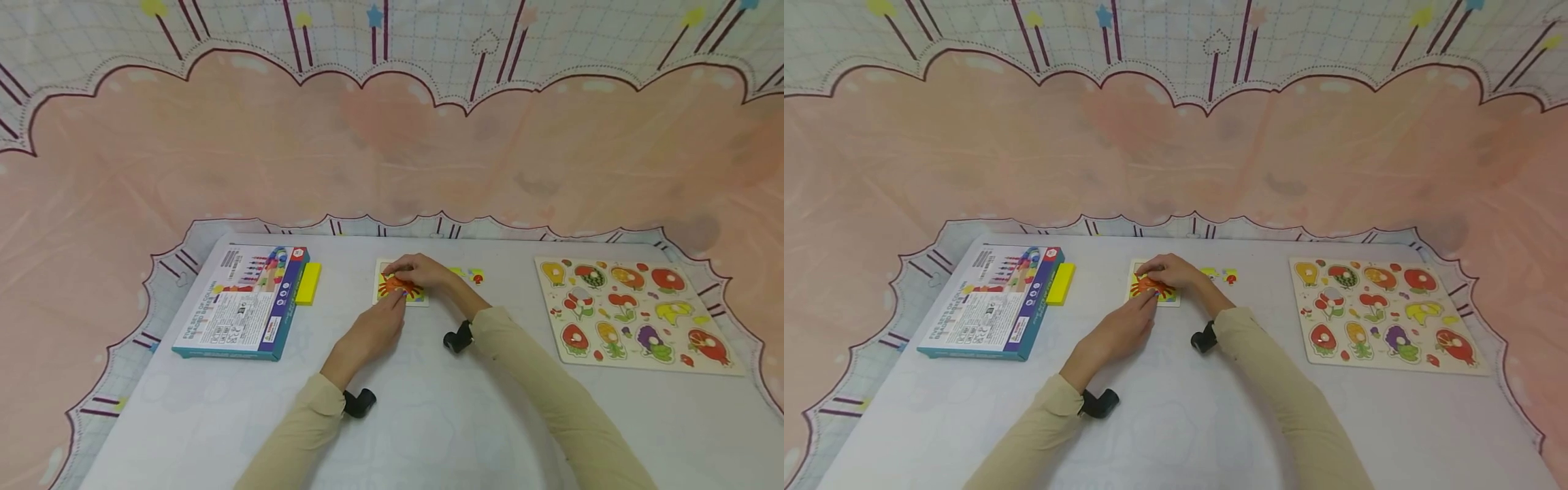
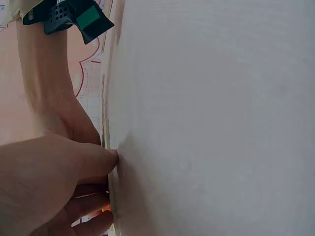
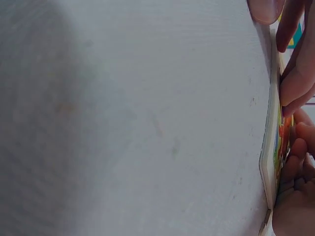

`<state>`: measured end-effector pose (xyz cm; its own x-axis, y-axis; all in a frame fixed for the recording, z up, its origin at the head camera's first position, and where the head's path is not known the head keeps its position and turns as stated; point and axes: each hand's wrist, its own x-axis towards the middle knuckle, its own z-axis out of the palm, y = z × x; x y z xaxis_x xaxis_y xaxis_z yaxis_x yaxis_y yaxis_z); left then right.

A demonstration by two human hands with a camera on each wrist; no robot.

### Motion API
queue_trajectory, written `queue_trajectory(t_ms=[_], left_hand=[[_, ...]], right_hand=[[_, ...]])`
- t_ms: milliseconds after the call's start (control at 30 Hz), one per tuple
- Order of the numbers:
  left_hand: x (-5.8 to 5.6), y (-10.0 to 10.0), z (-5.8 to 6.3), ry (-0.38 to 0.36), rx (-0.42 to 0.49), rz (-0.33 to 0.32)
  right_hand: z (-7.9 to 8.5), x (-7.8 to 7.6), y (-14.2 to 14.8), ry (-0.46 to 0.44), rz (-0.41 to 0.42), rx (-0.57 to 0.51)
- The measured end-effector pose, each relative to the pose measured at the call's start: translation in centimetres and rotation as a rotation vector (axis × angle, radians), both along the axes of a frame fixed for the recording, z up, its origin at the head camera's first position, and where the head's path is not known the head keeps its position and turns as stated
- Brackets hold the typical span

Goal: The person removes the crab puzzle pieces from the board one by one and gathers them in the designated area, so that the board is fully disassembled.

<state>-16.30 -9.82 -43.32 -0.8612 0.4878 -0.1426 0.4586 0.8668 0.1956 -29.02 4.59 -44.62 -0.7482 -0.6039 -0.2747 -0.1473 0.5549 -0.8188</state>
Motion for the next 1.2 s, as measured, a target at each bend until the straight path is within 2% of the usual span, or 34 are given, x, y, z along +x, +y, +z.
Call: queue_trajectory(t_ms=[233, 533, 667, 767, 933, 1200], left_hand=[[-0.34, 0.20, 0.07, -0.023, -0.001, 0.016], [-0.34, 0.27, -0.10, 0.009, -0.003, 0.008], [-0.36, 0.31, -0.08, 0.004, -0.008, 0.012], [-0.45, 0.34, -0.02, 0.004, 0.002, 0.011], [-0.52, 0.19, -0.07, 0.019, 0.025, 0.010], [-0.30, 0.03, 0.04, 0.024, 0.059, 0.004]], right_hand=[[-0.13, -0.04, -0.08, -0.036, -0.023, -0.042], [-0.09, 0.15, -0.02, -0.087, -0.063, -0.070], [-0.17, 0.22, 0.03, -0.065, -0.051, -0.072], [-0.31, 0.20, 0.02, -0.017, -0.052, -0.075], [-0.90, 0.08, -0.36, 0.026, -0.122, -0.076], [-0.82, 0.63, -0.80, 0.016, -0.200, -0.087]])
